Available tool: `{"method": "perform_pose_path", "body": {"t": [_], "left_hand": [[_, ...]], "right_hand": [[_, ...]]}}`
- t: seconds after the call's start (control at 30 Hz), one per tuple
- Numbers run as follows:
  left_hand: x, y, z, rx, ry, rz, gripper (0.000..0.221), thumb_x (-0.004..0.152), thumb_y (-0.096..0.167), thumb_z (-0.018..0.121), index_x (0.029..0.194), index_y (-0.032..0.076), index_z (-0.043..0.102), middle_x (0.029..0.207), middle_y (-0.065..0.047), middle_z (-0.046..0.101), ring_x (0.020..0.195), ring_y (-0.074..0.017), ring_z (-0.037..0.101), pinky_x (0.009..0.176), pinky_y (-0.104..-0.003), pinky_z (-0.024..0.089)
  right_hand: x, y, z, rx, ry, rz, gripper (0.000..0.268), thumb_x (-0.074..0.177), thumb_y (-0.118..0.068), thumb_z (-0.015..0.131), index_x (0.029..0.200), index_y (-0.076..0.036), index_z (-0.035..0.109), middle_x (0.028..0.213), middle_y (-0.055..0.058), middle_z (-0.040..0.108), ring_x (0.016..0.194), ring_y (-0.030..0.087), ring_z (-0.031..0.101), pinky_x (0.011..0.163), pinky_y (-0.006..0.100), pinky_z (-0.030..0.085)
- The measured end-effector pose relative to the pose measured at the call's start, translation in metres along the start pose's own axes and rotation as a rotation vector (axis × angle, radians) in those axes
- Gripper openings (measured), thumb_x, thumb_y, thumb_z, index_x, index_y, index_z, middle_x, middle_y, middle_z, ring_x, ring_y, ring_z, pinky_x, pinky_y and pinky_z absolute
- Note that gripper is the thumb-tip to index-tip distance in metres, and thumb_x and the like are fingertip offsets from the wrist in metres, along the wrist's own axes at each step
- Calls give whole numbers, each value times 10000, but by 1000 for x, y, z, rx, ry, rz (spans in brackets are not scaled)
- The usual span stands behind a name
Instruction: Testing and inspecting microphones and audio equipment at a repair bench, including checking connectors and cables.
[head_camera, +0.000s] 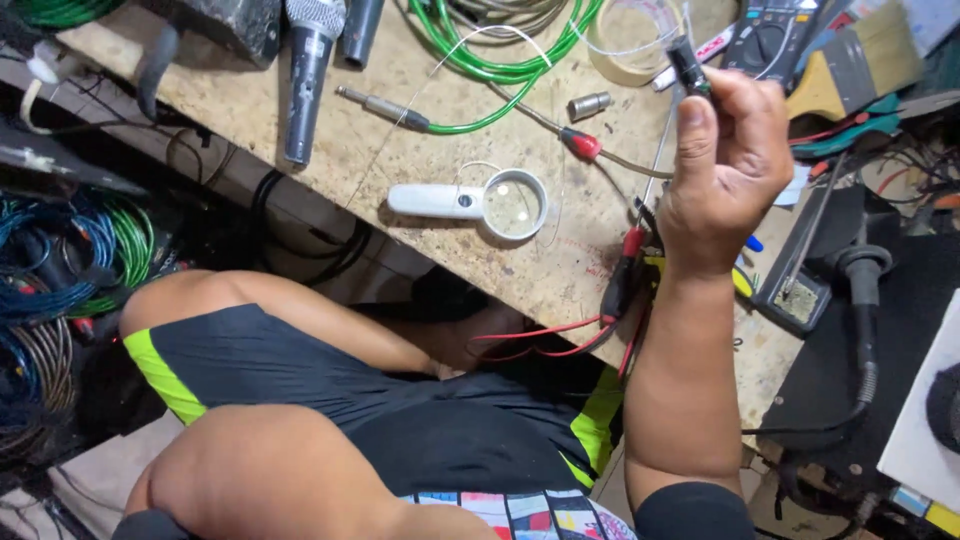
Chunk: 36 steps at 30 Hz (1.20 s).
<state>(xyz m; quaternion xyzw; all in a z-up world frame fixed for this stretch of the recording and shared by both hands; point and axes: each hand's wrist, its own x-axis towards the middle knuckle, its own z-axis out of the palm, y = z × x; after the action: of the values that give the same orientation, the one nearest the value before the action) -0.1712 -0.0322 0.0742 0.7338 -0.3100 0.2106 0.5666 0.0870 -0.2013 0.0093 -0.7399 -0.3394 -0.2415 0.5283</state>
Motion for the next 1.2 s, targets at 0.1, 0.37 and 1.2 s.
{"method": "perform_pose_path", "body": {"t": [0.1, 0.37, 1.2], "left_hand": [[20, -22, -16, 5, -30, 34, 525, 1149, 300, 285, 875, 80, 675, 795, -98, 598, 681, -272, 618, 636, -404, 491], [90, -200, -29, 546, 280, -180, 127, 950, 142, 694, 1056, 73, 706, 761, -39, 590, 695, -243, 677, 638, -362, 593], [117, -271, -31, -1135, 607, -912, 418, 960, 235, 742, 1314, 28, 664, 994, -88, 695, 938, -167, 714, 843, -242, 642]], "right_hand": [[3, -3, 1, -3, 8, 34, 242, 1123, -137, 606, 1212, 87, 628, 1058, 140, 528, 990, 252, 524, 891, 353, 452], [3, 1, 2, 143, 50, -9, 242, 1068, -76, 655, 1196, 130, 656, 1026, 208, 570, 933, 203, 557, 841, 370, 512], [2, 2, 5, 208, 92, 254, 160, 1020, -52, 677, 1130, 60, 708, 878, 113, 606, 802, 125, 547, 704, 296, 497]]}}
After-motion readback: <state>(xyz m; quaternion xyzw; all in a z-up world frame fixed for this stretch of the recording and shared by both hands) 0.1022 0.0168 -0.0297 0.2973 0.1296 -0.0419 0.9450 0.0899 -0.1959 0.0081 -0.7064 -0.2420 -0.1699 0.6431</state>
